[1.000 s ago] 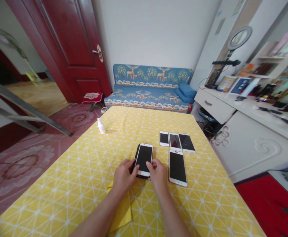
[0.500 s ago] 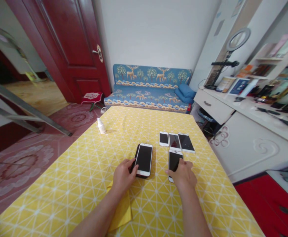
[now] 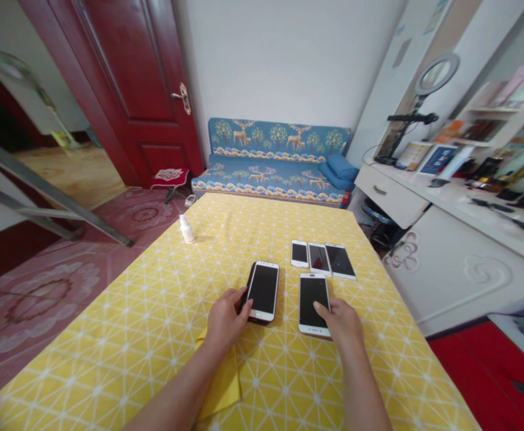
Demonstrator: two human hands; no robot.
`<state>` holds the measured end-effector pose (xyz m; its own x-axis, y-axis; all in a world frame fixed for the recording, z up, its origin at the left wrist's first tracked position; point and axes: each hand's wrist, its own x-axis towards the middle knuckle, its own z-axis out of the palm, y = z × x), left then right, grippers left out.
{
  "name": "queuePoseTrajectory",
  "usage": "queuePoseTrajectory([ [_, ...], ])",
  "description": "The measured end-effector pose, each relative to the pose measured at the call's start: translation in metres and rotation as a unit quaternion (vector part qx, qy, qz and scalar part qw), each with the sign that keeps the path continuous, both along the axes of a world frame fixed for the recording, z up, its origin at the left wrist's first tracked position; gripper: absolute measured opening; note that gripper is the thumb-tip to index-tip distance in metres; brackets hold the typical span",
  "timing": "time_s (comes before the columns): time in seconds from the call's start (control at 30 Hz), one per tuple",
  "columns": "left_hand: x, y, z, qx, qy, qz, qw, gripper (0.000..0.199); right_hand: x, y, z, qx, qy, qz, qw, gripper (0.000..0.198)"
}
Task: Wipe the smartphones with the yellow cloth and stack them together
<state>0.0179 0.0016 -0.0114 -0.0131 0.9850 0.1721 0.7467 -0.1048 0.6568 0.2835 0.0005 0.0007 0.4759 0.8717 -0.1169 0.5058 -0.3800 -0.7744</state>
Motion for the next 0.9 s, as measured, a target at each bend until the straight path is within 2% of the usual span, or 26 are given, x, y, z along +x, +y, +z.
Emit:
queuePoseTrajectory([
  [0.07, 0.000, 0.000, 0.000, 0.005, -0.006, -0.002, 1.000, 0.038, -0.017, 0.000, -0.001, 0.093, 0.140, -0.022, 0.985, 0.040],
  [0.1, -0.001, 0.000, 0.000, 0.009, -0.011, -0.002, 1.000, 0.039, -0.028, 0.001, -0.001, 0.118, 0.189, -0.030, 0.974, 0.040],
  [0.2, -0.002, 0.000, 0.000, 0.018, -0.032, -0.004, 0.999, 0.043, -0.066, 0.004, 0.000, 0.110, 0.269, -0.005, 0.957, 0.042],
  [0.27, -0.002, 0.000, 0.001, 0.020, -0.043, -0.003, 0.999, 0.044, -0.085, 0.009, -0.003, 0.102, 0.254, 0.020, 0.961, 0.041],
  [0.33, -0.002, -0.001, 0.002, 0.022, -0.048, -0.004, 0.999, 0.045, -0.097, 0.013, -0.008, 0.128, 0.216, 0.040, 0.967, 0.041],
  [0.43, -0.001, -0.001, 0.002, 0.026, -0.039, -0.007, 0.999, 0.044, -0.106, 0.017, -0.014, 0.179, 0.182, 0.070, 0.964, 0.040],
  [0.53, 0.000, 0.000, 0.000, 0.023, -0.015, -0.003, 1.000, 0.044, -0.112, 0.017, -0.014, 0.179, 0.162, 0.095, 0.966, 0.039],
  [0.63, 0.000, 0.000, -0.002, 0.018, -0.005, -0.004, 1.000, 0.043, -0.118, 0.014, -0.013, 0.165, 0.085, 0.096, 0.978, 0.036],
  [0.77, -0.001, 0.000, -0.001, 0.013, -0.018, -0.007, 1.000, 0.039, -0.119, 0.011, -0.017, 0.149, -0.048, 0.060, 0.986, 0.038],
  [0.83, 0.000, 0.000, -0.001, 0.028, -0.052, -0.011, 0.998, 0.037, -0.118, 0.011, -0.021, 0.181, -0.040, 0.043, 0.982, 0.046],
  [0.9, 0.003, 0.002, -0.005, 0.053, -0.104, -0.007, 0.993, 0.042, -0.117, 0.013, -0.025, 0.217, 0.034, 0.034, 0.975, 0.058],
])
